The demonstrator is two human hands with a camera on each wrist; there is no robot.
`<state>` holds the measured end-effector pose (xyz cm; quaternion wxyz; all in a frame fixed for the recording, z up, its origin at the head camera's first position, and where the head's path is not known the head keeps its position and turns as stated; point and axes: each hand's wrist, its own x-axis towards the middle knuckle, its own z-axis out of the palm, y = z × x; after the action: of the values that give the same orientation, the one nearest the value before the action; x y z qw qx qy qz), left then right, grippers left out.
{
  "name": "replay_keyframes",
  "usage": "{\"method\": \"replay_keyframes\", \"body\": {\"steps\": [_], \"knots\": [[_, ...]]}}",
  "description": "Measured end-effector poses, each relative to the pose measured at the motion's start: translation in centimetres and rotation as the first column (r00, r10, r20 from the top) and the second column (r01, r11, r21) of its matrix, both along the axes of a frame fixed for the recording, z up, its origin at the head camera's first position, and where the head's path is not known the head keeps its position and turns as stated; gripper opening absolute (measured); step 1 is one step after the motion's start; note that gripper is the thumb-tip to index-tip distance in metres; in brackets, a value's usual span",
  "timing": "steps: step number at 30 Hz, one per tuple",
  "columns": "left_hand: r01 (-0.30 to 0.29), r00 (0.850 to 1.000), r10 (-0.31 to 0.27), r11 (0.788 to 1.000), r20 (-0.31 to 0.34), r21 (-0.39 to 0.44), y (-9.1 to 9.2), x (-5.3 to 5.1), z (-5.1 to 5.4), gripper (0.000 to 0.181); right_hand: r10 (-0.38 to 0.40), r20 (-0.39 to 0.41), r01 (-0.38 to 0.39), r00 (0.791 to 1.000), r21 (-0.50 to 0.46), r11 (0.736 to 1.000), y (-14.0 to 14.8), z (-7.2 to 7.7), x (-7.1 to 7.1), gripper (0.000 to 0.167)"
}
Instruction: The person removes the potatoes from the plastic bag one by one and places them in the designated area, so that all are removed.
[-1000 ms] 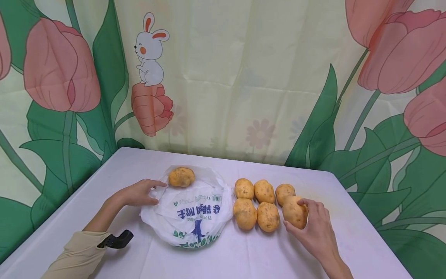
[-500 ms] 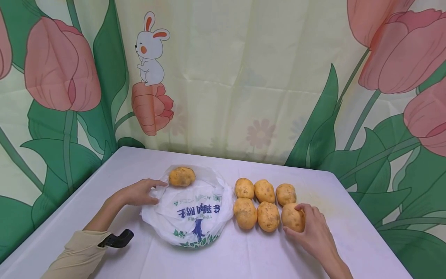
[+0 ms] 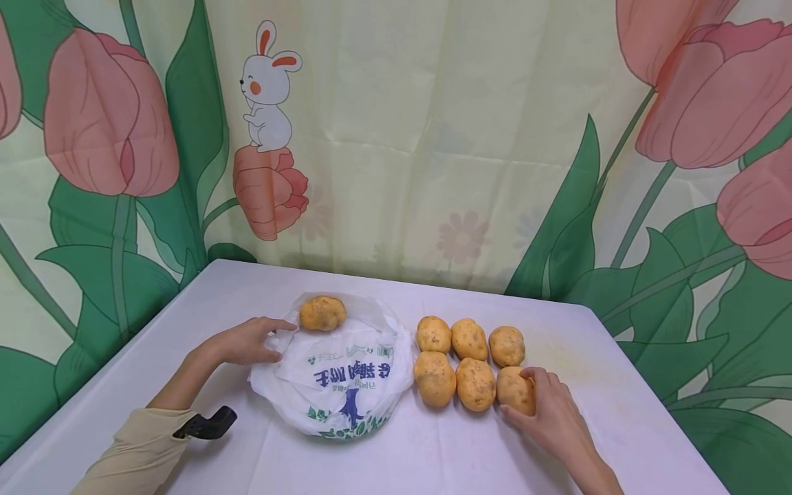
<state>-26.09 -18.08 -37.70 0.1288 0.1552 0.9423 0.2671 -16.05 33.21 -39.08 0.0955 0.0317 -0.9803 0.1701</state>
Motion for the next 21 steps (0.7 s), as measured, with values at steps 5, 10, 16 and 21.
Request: {"method": "replay_keyframes", "body": {"steps": [5, 10, 16, 21], "knots": [[-0.002, 1.0, 0.002, 1.0, 0.003, 0.001, 0.0, 0.1, 0.1, 0.059, 0.009, -0.038, -0.009, 0.999, -0.007, 1.0, -0.3, 0.3, 0.2, 0.074], [-0.008, 1.0, 0.008, 1.0, 0.006, 0.002, 0.0, 0.2, 0.2, 0.059, 0.028, -0.074, -0.028, 0.997, -0.008, 1.0, -0.8, 0.8, 0.4, 0.074], [-0.01, 1.0, 0.01, 1.0, 0.012, 0.004, 0.1, 0.1, 0.1, 0.059, 0.043, -0.109, -0.048, 0.993, -0.039, 0.998, -1.9, 1.6, 0.5, 0.072], [-0.019, 1.0, 0.019, 1.0, 0.025, -0.006, 0.1, 0.1, 0.2, 0.06, 0.064, -0.173, -0.076, 0.983, -0.067, 0.995, -3.5, 2.2, 0.1, 0.067]]}}
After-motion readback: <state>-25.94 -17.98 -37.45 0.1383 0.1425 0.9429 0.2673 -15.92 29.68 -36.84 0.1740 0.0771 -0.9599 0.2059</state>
